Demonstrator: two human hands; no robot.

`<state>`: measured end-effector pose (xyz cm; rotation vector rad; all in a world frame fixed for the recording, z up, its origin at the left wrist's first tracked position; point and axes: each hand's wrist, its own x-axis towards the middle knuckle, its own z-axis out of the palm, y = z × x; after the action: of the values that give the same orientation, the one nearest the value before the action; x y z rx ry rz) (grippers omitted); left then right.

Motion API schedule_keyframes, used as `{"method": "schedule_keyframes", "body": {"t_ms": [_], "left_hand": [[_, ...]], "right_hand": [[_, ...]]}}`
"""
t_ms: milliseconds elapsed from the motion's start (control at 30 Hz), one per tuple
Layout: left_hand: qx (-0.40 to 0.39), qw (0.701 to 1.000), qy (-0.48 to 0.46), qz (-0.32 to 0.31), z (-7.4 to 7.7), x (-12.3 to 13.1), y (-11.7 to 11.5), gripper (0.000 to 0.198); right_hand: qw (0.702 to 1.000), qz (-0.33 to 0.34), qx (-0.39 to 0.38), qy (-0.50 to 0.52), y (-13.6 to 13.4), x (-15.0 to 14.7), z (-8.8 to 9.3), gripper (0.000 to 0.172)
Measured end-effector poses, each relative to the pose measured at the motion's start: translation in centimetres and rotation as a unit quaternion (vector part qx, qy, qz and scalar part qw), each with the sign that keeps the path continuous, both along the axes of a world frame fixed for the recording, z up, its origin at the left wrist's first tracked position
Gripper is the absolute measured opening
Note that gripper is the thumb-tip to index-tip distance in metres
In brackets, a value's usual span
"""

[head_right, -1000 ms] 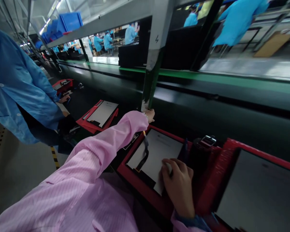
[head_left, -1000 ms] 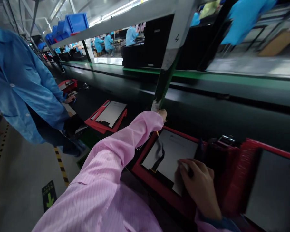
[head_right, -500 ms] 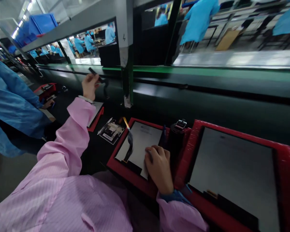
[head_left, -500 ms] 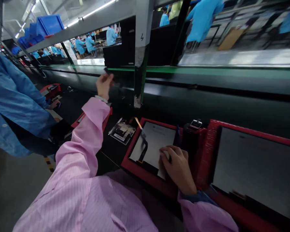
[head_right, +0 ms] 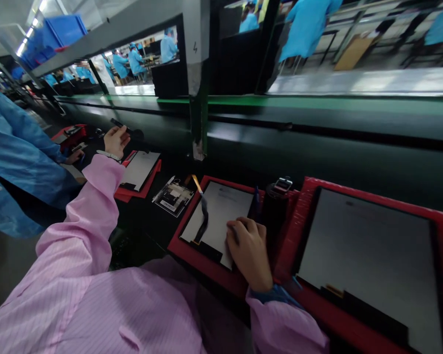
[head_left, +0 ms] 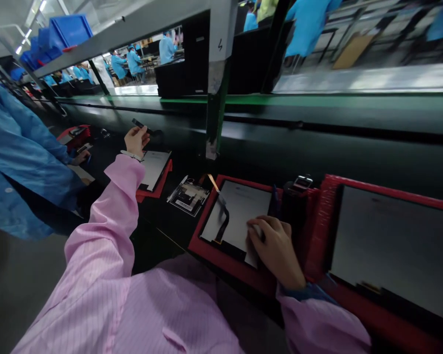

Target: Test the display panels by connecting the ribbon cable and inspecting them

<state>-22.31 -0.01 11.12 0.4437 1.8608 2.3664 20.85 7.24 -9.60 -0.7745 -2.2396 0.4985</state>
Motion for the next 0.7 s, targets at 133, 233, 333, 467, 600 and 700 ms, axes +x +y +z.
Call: {"method": "schedule_keyframes", "body": {"t_ms": [133,233,333,467,600,700], "left_hand": [[-0.042,0.997,-0.014,-0.058,-2.8,2.4,4.2,0.029],[-0.081,0.991,-0.021,-0.105,-5.3,4.7,7.9,0.026],[-0.129,0.980,-0.023,-0.148,-7.9,7.2,11.2,0.022],[-0.219,0.952,-0.002,-0.213,-10.9,9.8,14.0,0.014],[-0.315,0.914,0.085,-0.242,-12.0,10.3,14.0,0.012],[-0.347,0.887,0.201,-0.229,-11.2,9.8,11.9,0.011]], "right_hand": [[1.000,0.002,-0.014,0.000,-0.1,-0.1,0.3,0.023],[1.000,-0.006,-0.022,-0.001,-0.1,-0.2,0.5,0.021],[0.999,-0.011,-0.034,0.002,-0.1,-0.3,0.8,0.020],[0.999,-0.012,-0.041,-0.002,-0.1,-0.4,1.2,0.018],[0.999,-0.012,-0.048,-0.010,-0.2,-0.4,1.5,0.020],[0.998,-0.014,-0.057,-0.013,-0.3,-0.4,1.8,0.020]]}}
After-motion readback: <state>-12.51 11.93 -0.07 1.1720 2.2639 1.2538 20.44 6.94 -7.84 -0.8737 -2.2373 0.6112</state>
